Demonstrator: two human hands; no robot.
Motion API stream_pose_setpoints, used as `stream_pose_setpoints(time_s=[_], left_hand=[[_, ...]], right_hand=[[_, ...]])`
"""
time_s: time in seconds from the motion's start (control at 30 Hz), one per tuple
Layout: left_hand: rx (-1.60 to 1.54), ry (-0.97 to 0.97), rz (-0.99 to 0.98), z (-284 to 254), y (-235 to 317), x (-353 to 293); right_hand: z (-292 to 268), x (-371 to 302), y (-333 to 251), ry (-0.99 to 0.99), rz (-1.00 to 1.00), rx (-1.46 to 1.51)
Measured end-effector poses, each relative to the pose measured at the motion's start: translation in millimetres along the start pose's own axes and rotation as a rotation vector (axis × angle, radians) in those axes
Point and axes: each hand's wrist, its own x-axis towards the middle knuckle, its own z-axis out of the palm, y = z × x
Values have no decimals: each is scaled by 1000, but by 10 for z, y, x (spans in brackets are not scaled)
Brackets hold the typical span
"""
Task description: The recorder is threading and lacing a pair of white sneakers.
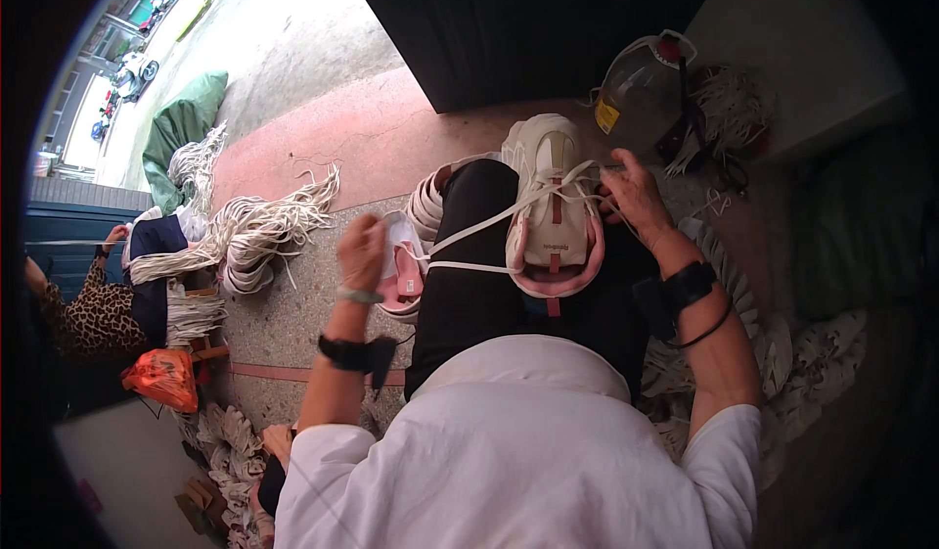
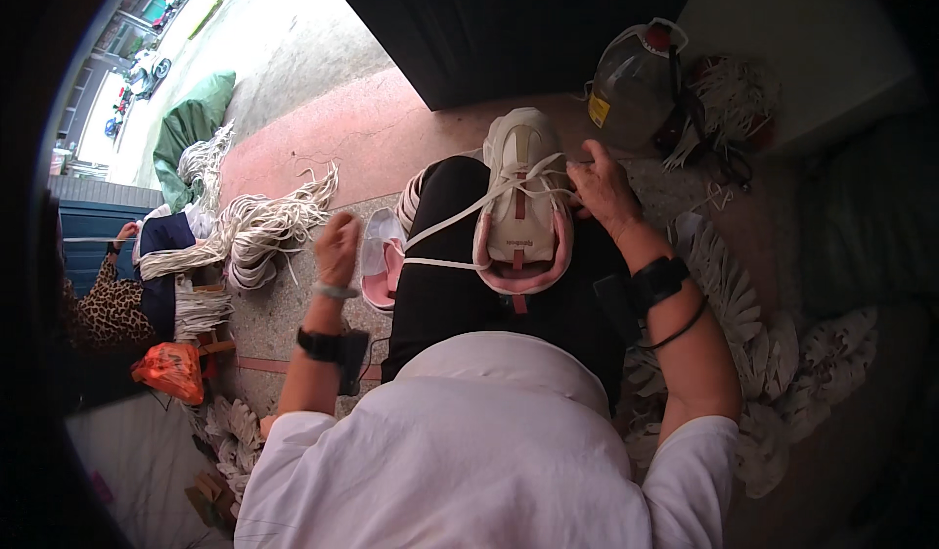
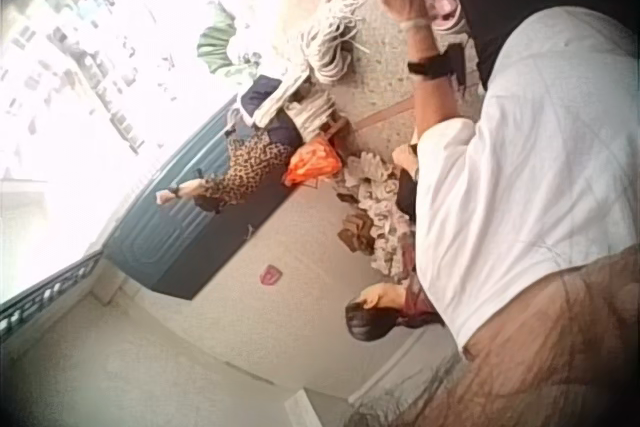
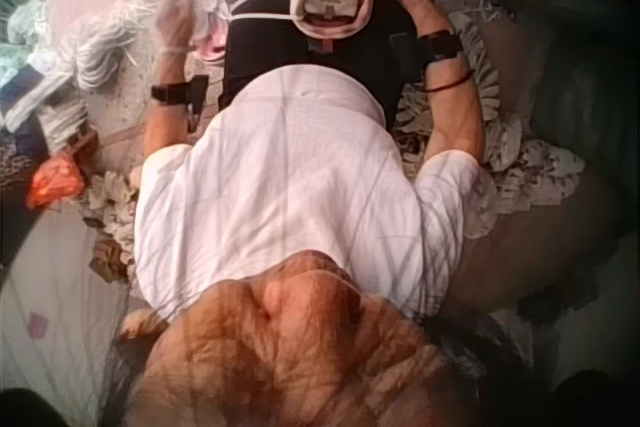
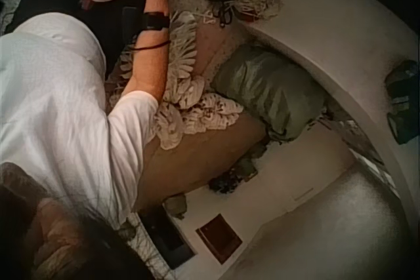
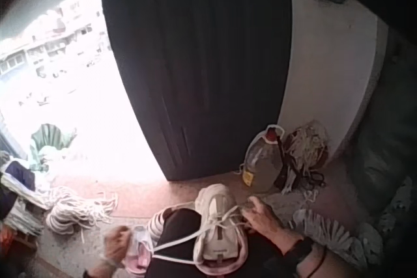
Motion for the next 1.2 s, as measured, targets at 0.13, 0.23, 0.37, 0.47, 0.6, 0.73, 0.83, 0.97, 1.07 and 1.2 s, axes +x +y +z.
stream_pose_setpoints(time_s=[0.13,0.23,0.37,0.47,0.6,0.73,0.83,0.97,1.07,1.2], left_hand=[[-34,-159,488,733,1078,208],[29,-267,526,960,1256,187],[223,-258,543,1037,1385,92],[237,-264,497,1016,1404,52],[-19,-362,482,921,1459,-22],[-126,-503,498,578,1430,-161],[-120,-744,366,172,1367,-223],[-217,-808,259,-187,1252,-338],[-278,-814,84,-376,1226,-409],[-399,-807,92,-347,1355,-432]], right_hand=[[-32,432,499,221,-494,-427],[74,343,260,325,-490,-736],[84,264,274,498,-628,-416],[200,61,191,390,-434,-27],[174,72,369,486,-517,-8],[223,-26,326,380,-396,20],[246,-70,251,368,-645,-202],[183,-50,217,243,-527,-198],[150,-22,299,183,-495,-240],[-160,-81,700,36,-393,-208]])
